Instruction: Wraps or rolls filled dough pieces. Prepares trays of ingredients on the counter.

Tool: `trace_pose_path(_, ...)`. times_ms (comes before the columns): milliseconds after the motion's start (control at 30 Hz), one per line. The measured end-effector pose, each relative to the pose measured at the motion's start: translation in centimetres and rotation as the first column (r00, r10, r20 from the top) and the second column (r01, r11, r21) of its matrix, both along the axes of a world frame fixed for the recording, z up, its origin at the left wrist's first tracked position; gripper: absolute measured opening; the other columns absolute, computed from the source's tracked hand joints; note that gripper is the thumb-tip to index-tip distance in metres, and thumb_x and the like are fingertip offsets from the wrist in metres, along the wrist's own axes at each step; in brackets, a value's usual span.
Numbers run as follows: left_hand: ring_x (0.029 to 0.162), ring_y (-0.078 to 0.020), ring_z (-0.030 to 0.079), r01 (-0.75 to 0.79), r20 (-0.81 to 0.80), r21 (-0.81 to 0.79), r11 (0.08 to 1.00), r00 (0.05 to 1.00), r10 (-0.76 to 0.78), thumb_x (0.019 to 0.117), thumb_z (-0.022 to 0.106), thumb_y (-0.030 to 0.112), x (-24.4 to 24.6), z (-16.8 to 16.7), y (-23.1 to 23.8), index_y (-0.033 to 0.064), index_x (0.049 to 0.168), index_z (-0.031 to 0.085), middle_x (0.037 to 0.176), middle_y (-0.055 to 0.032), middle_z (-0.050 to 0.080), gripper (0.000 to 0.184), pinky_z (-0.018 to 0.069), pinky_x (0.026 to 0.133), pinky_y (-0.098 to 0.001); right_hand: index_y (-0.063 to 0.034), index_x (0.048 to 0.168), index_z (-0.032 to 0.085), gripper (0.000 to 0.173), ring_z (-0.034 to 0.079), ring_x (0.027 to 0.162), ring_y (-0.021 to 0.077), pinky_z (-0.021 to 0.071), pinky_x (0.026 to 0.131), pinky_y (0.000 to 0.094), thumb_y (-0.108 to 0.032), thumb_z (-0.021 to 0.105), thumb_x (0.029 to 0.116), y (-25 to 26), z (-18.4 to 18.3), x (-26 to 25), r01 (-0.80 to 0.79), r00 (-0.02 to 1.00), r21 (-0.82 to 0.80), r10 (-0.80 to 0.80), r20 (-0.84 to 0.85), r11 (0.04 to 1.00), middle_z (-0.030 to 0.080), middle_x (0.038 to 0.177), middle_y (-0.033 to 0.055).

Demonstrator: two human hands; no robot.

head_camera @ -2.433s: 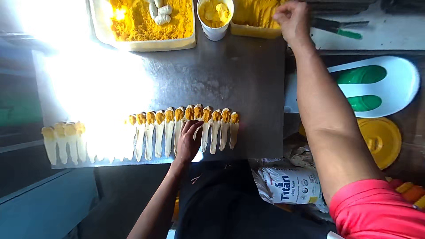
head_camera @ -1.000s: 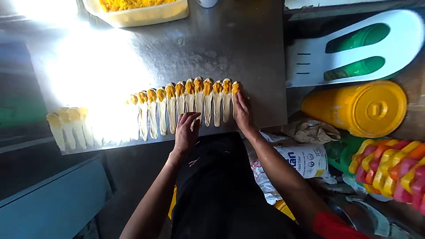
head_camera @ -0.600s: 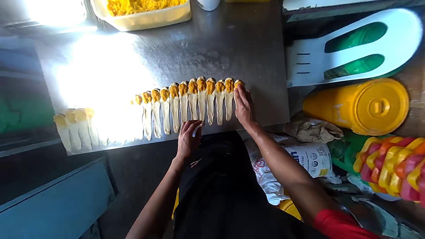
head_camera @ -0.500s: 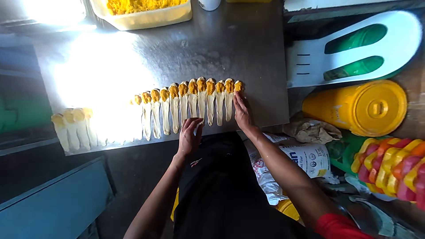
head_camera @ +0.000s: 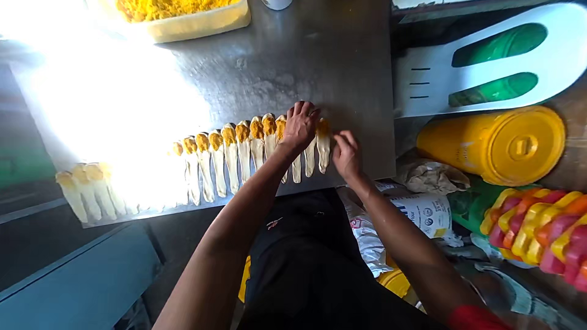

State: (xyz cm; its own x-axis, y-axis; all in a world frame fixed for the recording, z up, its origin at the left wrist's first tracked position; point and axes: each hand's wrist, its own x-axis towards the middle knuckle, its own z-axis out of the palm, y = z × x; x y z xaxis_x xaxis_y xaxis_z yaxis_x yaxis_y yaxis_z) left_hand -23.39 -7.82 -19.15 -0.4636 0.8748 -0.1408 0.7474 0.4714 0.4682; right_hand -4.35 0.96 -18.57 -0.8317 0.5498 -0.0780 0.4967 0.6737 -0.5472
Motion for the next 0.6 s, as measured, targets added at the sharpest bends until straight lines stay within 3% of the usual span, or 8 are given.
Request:
trace_pose_path(100,0.134,-0.0326,0.048,0.078,-0.043,-0.037,0.996,0.996,-0.079,0.1024,0.052,0.015,0.4,-1.5,1.6,0.0192,0.118,0.073,0.138,-0.0079,0.058,0.027,0.0423,0.108,-0.0534,-0.0104,0.126,0.072,0.035,0.063,0.116,0.032,0.057,0.093,0.0493,-0.002,0.056,0.0953,2.6,-1.7,-2.7,0.133,0.991,0.048,-0.133,0.007,0.99,0.063,0.13,0.0167)
trace_pose_path(200,0.129,-0.0317,0.05,0.05,-0.001,-0.052,0.997,0.999,-0.05,0.1039,0.051,0.019,0.7,-1.8,1.8,0.0163,0.11,0.072,0.134,-0.0074,0.059,0.023,0.0459,0.101,-0.0516,-0.0113,0.114,0.076,0.027,0.059,0.124,0.0322,0.0523,0.096,0.0539,-0.004,0.062,0.0915,2.9,-2.3,-3.6,0.104,0.991,0.049,-0.107,0.074,0.993,0.062,0.132,0.0134)
trace_pose_path(267,0.127,-0.0309,0.052,0.022,0.047,-0.049,0.999,0.999,-0.02,0.1038,0.052,0.02,0.8,-1.5,1.7,0.0146,0.109,0.071,0.129,-0.0068,0.061,0.02,0.0463,0.099,-0.0515,-0.0079,0.112,0.075,0.022,0.057,0.125,0.0348,0.0516,0.094,0.0569,-0.005,0.065,0.0919,2.0,-1.4,-3.2,0.071,0.992,0.019,-0.073,0.103,0.997,0.059,0.137,0.0147)
trace_pose_path(400,0.118,-0.0289,0.058,-0.006,0.047,-0.021,1.0,0.999,0.007,0.1047,0.053,0.021,1.1,-1.4,1.5,0.0158,0.111,0.069,0.114,-0.0046,0.067,0.019,0.0465,0.095,-0.0503,-0.011,0.128,0.069,0.036,0.057,0.124,0.0346,0.0533,0.092,0.0562,-0.004,0.064,0.093,-0.6,0.7,-2.6,0.097,0.989,-0.039,-0.091,0.118,0.995,0.053,0.142,0.0147)
trace_pose_path(500,0.116,-0.0269,0.059,-0.021,0.059,-0.011,1.0,0.998,0.022,0.1054,0.051,0.021,1.1,-1.2,1.6,0.0159,0.113,0.07,0.112,-0.0027,0.07,0.021,0.0431,0.097,-0.0504,-0.0114,0.129,0.069,0.038,0.057,0.122,0.036,0.053,0.09,0.0573,-0.004,0.062,0.0928,-1.1,0.6,-2.3,0.115,0.988,-0.031,-0.111,0.105,0.993,0.055,0.141,0.0158)
trace_pose_path(600,0.118,-0.025,0.058,-0.041,0.085,-0.055,0.998,0.995,0.046,0.1039,0.056,0.034,0.9,-1.1,1.7,0.0184,0.112,0.071,0.112,0.0004,0.07,0.024,0.0419,0.1,-0.0513,-0.0105,0.128,0.067,0.033,0.056,0.126,0.0352,0.0539,0.092,0.0559,-0.008,0.064,0.0955,-1.2,0.5,-1.6,0.168,0.983,0.038,-0.17,0.069,0.985,0.053,0.143,0.0148)
